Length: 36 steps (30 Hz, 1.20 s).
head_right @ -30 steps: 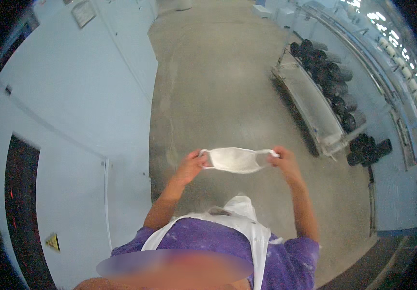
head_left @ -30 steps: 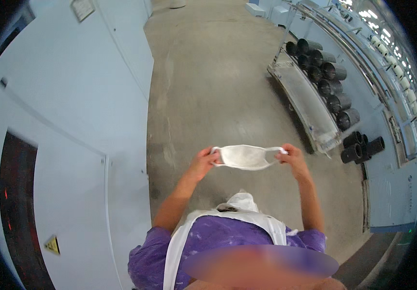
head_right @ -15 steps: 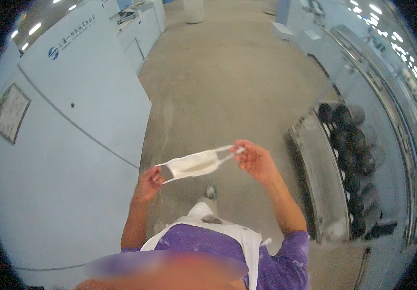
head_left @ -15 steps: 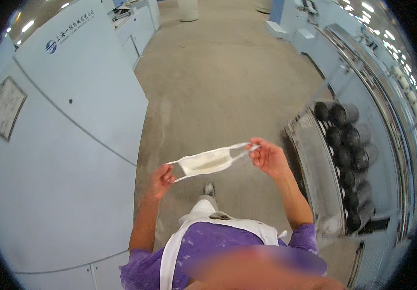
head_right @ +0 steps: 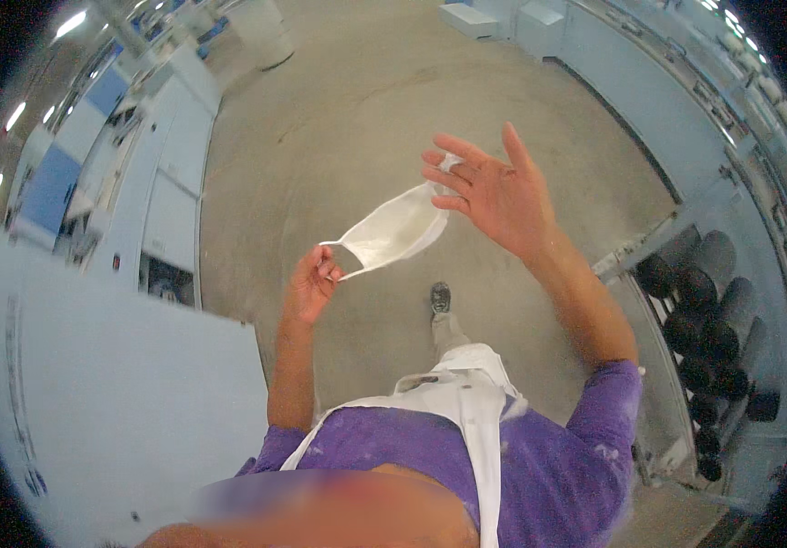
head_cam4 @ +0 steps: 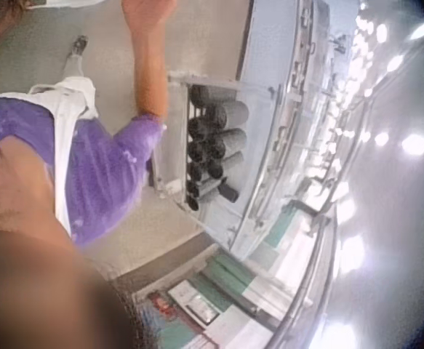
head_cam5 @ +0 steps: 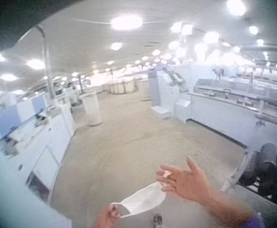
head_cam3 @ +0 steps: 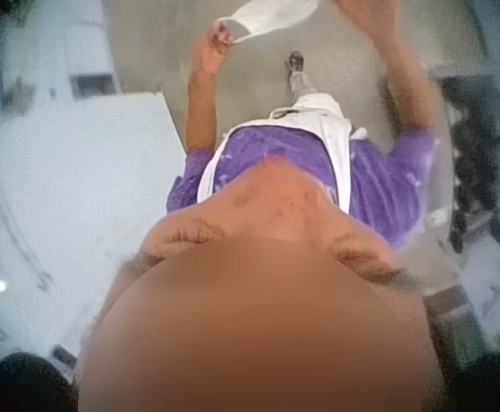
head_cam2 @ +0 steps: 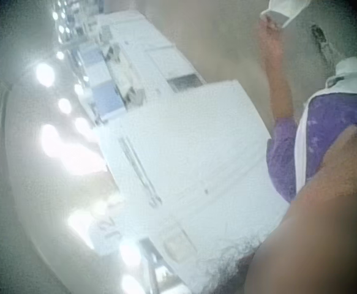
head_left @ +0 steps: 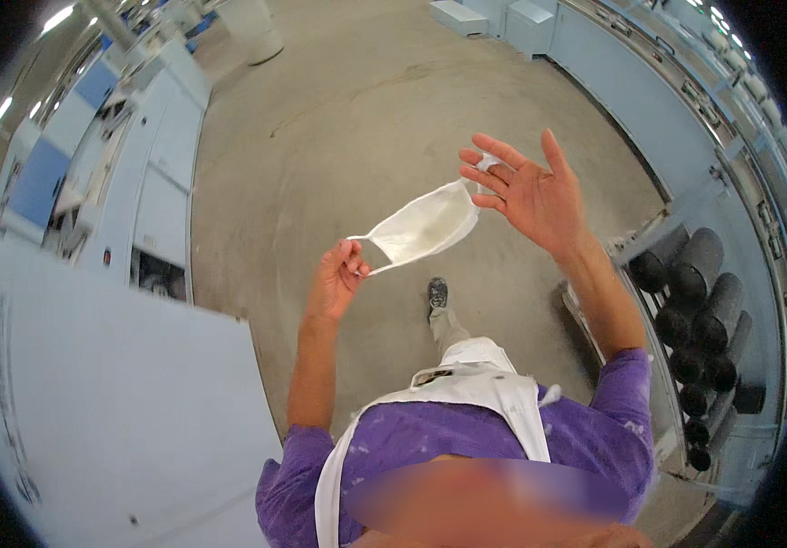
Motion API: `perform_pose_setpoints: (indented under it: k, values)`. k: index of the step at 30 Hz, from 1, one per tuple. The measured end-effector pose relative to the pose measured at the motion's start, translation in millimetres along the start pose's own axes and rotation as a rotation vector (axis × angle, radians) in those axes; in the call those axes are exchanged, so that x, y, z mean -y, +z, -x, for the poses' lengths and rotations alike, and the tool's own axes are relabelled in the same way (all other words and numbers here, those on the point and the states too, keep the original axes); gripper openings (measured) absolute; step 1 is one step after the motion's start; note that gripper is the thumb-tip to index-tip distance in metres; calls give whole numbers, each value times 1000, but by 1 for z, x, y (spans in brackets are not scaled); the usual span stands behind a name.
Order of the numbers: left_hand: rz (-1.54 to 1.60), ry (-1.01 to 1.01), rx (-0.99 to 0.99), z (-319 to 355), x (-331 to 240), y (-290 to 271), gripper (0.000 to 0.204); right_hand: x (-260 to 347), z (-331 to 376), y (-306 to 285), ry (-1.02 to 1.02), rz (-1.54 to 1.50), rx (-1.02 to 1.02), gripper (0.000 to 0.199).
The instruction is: The person washes several metal bowls and a pot under running water at a sink, rinses them, and places them on a nearby counter. They then walk to a locker, open it, and store the cleaned items inside before retrieving a mask and walking through a room with large white containers.
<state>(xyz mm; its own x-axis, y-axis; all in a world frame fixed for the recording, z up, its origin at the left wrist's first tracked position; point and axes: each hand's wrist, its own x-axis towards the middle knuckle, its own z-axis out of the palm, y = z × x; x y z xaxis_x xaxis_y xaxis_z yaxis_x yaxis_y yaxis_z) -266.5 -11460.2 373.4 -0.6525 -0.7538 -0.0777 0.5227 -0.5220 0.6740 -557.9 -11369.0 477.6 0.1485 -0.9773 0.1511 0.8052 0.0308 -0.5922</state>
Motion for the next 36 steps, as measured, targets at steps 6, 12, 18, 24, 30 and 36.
perform_pose_setpoints:
  k: [6, 12, 18, 24, 30, 36]
  values:
    - [-42, 9, -91, -248, -121, -77, 21, 76, -284, -103, 63, -26, -12, 71]
    - [-4, 230, -288, -399, -238, -145, 20, 131, -542, -136, 211, 169, 84, 70]
    - [-70, 271, -174, -653, -342, -198, 18, 208, -769, -175, 206, 327, 147, 73]
    - [10, 83, 3, -1002, -438, -221, 18, 295, -999, -253, 85, 515, 60, 78]
    - [-111, 115, 129, -1279, -525, -294, 18, 369, -1234, -366, 111, 614, 129, 93]
    - [-21, 242, -231, -1455, -669, -366, 18, 449, -1526, -431, 302, 602, 417, 102]
